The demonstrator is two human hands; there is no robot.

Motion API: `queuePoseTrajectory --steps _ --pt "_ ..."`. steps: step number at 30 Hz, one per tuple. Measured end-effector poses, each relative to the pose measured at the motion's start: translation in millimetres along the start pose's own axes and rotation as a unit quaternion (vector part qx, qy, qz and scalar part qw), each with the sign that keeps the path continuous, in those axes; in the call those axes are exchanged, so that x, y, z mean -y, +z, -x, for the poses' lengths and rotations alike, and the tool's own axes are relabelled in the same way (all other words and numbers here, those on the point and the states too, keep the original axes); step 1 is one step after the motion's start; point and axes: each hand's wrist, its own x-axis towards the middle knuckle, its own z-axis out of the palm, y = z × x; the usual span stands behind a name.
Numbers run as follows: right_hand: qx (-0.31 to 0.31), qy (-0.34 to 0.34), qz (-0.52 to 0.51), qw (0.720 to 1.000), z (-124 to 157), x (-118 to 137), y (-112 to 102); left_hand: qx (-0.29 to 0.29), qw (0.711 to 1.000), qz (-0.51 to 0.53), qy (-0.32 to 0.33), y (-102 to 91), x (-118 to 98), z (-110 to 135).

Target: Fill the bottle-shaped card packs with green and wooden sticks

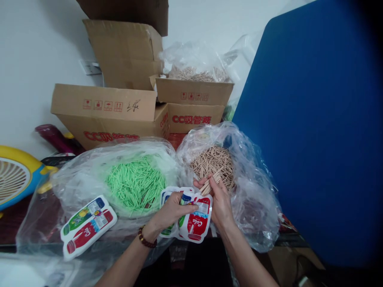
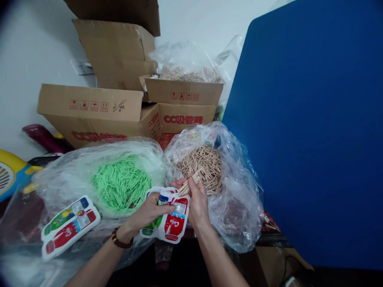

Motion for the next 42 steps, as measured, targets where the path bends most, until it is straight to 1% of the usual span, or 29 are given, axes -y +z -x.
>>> queuePoseTrajectory --steps 4,9,12,19,22,25,27,30,32,34,36,39,42 --pt "0.024 -0.034 -0.006 0.999 3.5 -2.2 -3.4 -0.02 0.999 0.025 -0.008 0.9 -1.5 0.2" --pt "0.047 -0.083 0.012 0.995 3.2 -0.4 -9.7 -0.011 0.999 0.036 -0.003 2.2 -3.0 0.3" --pt "0.052 -0.096 0.013 0.994 1.3 0.9 -12.3 -0.007 0.999 0.037 -0.008 2.4 -2.4 -0.2" --pt "0.051 -0.069 0.023 0.996 2.0 -0.6 -13.1 -0.013 1.0 0.009 0.0 2.6 -3.0 -2.2" --pt "0.08 -0.054 0.04 0.995 3.3 0.2 -13.2 -0.006 1.0 0.008 0.006 3.4 -7.2 -3.3" --pt "0.112 -0.015 0.077 0.991 1.1 4.7 -13.2 -0.002 1.0 -0.002 0.013 3.4 -12.3 -7.6" --pt "0.133 0.01 0.104 0.986 -3.4 10.8 -12.0 -0.007 1.0 -0.01 0.018 2.2 -14.6 -12.9" --pt "0.169 0.016 0.122 0.978 -14.4 23.2 -7.9 -0.007 1.0 -0.009 0.025 -0.5 -15.5 -23.3" --pt "0.183 0.005 0.116 0.976 -23.7 30.8 -5.0 -0.001 1.0 -0.004 0.025 -1.6 -15.6 -30.6" --pt "0.18 -0.007 0.123 0.976 -33.3 35.7 -3.6 0.003 1.0 0.006 0.024 -1.6 -16.6 -37.4" --pt "0.182 -0.016 0.167 0.969 -41.9 38.6 -4.1 0.006 1.0 0.018 0.025 -0.7 -18.9 -43.6" --pt "0.209 -0.027 0.259 0.943 -51.4 43.7 -5.5 0.01 0.999 0.029 0.033 0.8 -23.2 -51.7" --pt "0.211 -0.055 0.285 0.933 -56.8 52.5 -4.2 0.008 0.998 0.033 0.047 1.3 -27.1 -57.7"
